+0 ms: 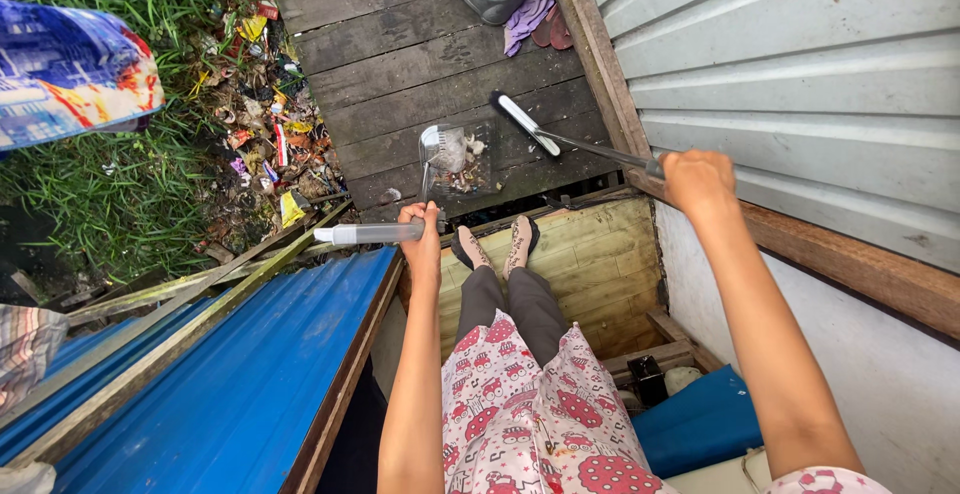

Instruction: The person sweeps debris from a wooden floor and an outdoor wooden deck using a brush and a long-handled squeegee, pushing the waste into a plastic container and a bin.

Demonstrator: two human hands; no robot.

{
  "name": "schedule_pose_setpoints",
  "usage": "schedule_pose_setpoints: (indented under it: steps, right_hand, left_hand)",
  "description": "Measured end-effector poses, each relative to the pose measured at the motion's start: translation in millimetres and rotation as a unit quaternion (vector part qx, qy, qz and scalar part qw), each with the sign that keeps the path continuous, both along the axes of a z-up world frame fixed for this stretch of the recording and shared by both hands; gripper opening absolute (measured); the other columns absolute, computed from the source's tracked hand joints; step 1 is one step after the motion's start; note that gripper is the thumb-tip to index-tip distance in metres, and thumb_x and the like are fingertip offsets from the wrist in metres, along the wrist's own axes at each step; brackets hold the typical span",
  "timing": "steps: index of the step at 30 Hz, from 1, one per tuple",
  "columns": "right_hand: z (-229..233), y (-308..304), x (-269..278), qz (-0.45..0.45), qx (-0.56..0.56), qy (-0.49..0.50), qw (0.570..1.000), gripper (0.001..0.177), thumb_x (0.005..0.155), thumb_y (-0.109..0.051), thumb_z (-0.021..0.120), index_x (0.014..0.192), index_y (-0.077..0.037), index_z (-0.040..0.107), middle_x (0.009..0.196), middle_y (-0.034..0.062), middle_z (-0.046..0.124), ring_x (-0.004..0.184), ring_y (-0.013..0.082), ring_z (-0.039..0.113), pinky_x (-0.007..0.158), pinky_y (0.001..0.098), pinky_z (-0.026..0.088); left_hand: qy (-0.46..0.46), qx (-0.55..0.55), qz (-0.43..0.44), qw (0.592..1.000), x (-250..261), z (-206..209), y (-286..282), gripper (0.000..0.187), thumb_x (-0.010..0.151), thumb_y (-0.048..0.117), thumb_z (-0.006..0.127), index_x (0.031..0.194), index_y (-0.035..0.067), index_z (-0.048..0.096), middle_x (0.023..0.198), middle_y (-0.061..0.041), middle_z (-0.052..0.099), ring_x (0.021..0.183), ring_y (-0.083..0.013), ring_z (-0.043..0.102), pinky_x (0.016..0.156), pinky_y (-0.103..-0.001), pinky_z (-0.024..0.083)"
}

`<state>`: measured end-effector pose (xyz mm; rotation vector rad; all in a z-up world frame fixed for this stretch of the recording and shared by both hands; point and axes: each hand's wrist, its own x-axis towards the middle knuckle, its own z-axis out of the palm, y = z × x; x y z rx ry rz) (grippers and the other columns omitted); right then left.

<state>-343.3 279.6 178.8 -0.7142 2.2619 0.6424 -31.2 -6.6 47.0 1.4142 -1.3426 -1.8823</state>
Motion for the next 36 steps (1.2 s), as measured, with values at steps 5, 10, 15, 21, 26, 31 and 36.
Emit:
schedule_pose_setpoints:
  steps: [5, 10, 15, 21, 26, 31, 36]
  right_hand:
    - [-33, 52, -36, 0.047, -0.081, 0.099, 0.991, 0.020, 0.086, -0.020, 0.070, 0.103, -0.018, 0.078, 0.092, 0.0084, 0.077, 0.089, 0.0231, 0.074, 0.074, 0.0400, 0.057]
    - [-61, 107, -61, 0.058, -0.024, 0.201, 0.978, 0.014, 0.087, -0.015, 0.069, 0.097, -0.018, 0.078, 0.099, 0.0045, 0.075, 0.097, 0.0219, 0.072, 0.088, 0.0501, 0.051]
    - [-70, 138, -56, 0.105, -0.056, 0.267, 0.956, 0.022, 0.094, -0.012, 0.063, 0.112, -0.015, 0.075, 0.104, 0.0038, 0.071, 0.103, 0.0209, 0.064, 0.093, 0.0508, 0.040]
    - [-69, 144, -46, 0.179, -0.051, 0.322, 0.928, 0.030, 0.090, -0.016, 0.062, 0.118, -0.014, 0.074, 0.101, -0.0010, 0.069, 0.103, 0.0171, 0.059, 0.097, 0.0480, 0.038]
    - [-89, 163, -47, 0.161, -0.062, 0.271, 0.947, 0.024, 0.095, -0.016, 0.061, 0.114, -0.011, 0.075, 0.102, 0.0011, 0.070, 0.110, 0.0191, 0.058, 0.104, 0.0453, 0.036]
    - [-77, 156, -43, 0.160, -0.051, 0.259, 0.951, 0.025, 0.097, -0.014, 0.060, 0.116, -0.009, 0.075, 0.109, 0.0024, 0.069, 0.116, 0.0213, 0.056, 0.102, 0.0446, 0.035]
    - [-60, 152, -28, 0.193, 0.030, 0.256, 0.947, 0.032, 0.096, -0.023, 0.054, 0.121, -0.014, 0.072, 0.117, 0.0045, 0.065, 0.117, 0.0227, 0.055, 0.105, 0.0518, 0.035]
  left_hand:
    - [-0.062, -0.100, -0.104, 0.988, -10, 60, -2, 0.025, 0.091, 0.008, 0.073, 0.084, 0.007, 0.049, 0.100, -0.003, 0.055, 0.093, -0.0135, 0.055, 0.086, -0.028, 0.047]
    - [-0.055, -0.137, -0.186, 0.971, -24, 115, -1, 0.024, 0.089, 0.006, 0.071, 0.085, 0.006, 0.048, 0.093, -0.004, 0.056, 0.090, -0.0154, 0.054, 0.085, -0.030, 0.045]
    - [-0.106, -0.121, -0.261, 0.952, -42, 159, 2, 0.022, 0.086, 0.008, 0.070, 0.083, 0.006, 0.048, 0.089, -0.003, 0.054, 0.084, -0.0143, 0.054, 0.083, -0.028, 0.046]
    - [-0.126, -0.106, -0.326, 0.931, -63, 196, 18, 0.022, 0.084, 0.009, 0.068, 0.081, 0.006, 0.047, 0.085, -0.001, 0.052, 0.076, -0.0131, 0.051, 0.074, -0.028, 0.046]
    - [-0.114, -0.108, -0.369, 0.916, -75, 209, 40, 0.020, 0.082, 0.007, 0.068, 0.081, 0.006, 0.048, 0.085, -0.002, 0.052, 0.076, -0.0131, 0.051, 0.072, -0.029, 0.046]
    - [-0.119, -0.107, -0.407, 0.899, -90, 224, 63, 0.016, 0.081, 0.008, 0.067, 0.082, 0.007, 0.051, 0.084, -0.002, 0.054, 0.074, -0.0139, 0.058, 0.071, -0.030, 0.050]
    - [-0.112, -0.152, -0.467, 0.864, -100, 236, 90, 0.018, 0.081, 0.011, 0.069, 0.085, 0.006, 0.052, 0.081, -0.006, 0.055, 0.075, -0.0214, 0.059, 0.074, -0.034, 0.050]
